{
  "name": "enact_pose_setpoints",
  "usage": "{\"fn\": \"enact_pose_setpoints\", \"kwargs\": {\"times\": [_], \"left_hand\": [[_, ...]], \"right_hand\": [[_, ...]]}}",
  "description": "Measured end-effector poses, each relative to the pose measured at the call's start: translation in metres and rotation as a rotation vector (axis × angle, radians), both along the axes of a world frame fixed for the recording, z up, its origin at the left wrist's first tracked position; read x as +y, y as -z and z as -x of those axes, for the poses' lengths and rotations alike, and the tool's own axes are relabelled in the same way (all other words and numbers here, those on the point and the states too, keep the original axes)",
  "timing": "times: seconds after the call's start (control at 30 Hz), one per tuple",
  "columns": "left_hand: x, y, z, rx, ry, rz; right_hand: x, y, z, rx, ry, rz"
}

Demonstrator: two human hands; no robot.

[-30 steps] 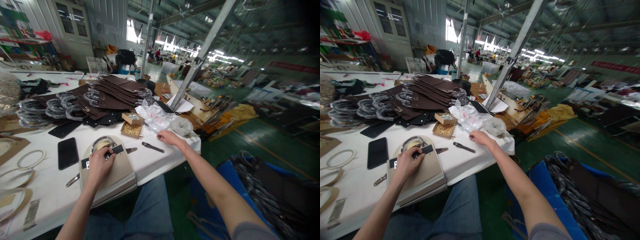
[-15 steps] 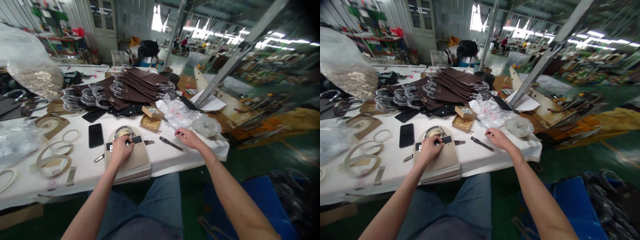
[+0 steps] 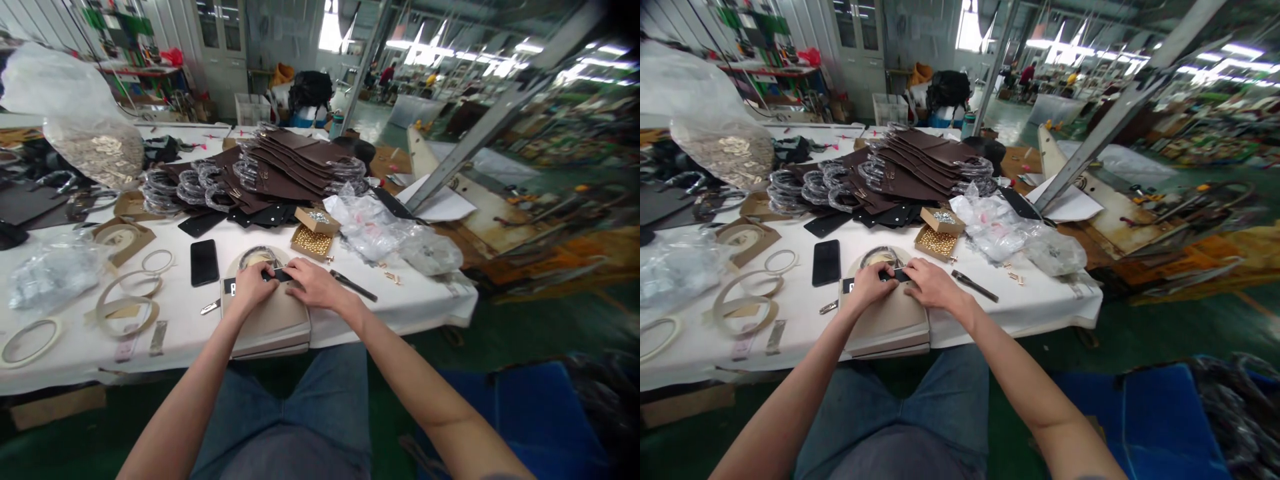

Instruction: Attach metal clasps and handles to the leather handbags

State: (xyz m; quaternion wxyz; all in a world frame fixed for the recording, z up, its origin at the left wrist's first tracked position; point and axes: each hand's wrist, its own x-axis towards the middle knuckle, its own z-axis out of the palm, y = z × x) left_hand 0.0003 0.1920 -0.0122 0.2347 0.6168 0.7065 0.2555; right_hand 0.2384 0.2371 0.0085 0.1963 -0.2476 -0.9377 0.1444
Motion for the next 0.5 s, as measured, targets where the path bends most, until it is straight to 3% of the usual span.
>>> {"fn": "enact_pose_setpoints", "kwargs": {"times": [0.27, 0.5], "left_hand": [[0.011, -0.004, 0.002, -0.055, -0.029, 0.055], [0.017, -0.003, -0.001, 0.014, -0.026, 0.103]], "right_hand": [[0.021, 0.014, 0.001, -0.024, -0.095, -0.043], [0.01, 0.024, 0.002, -0.011, -0.021, -0.074]]}}
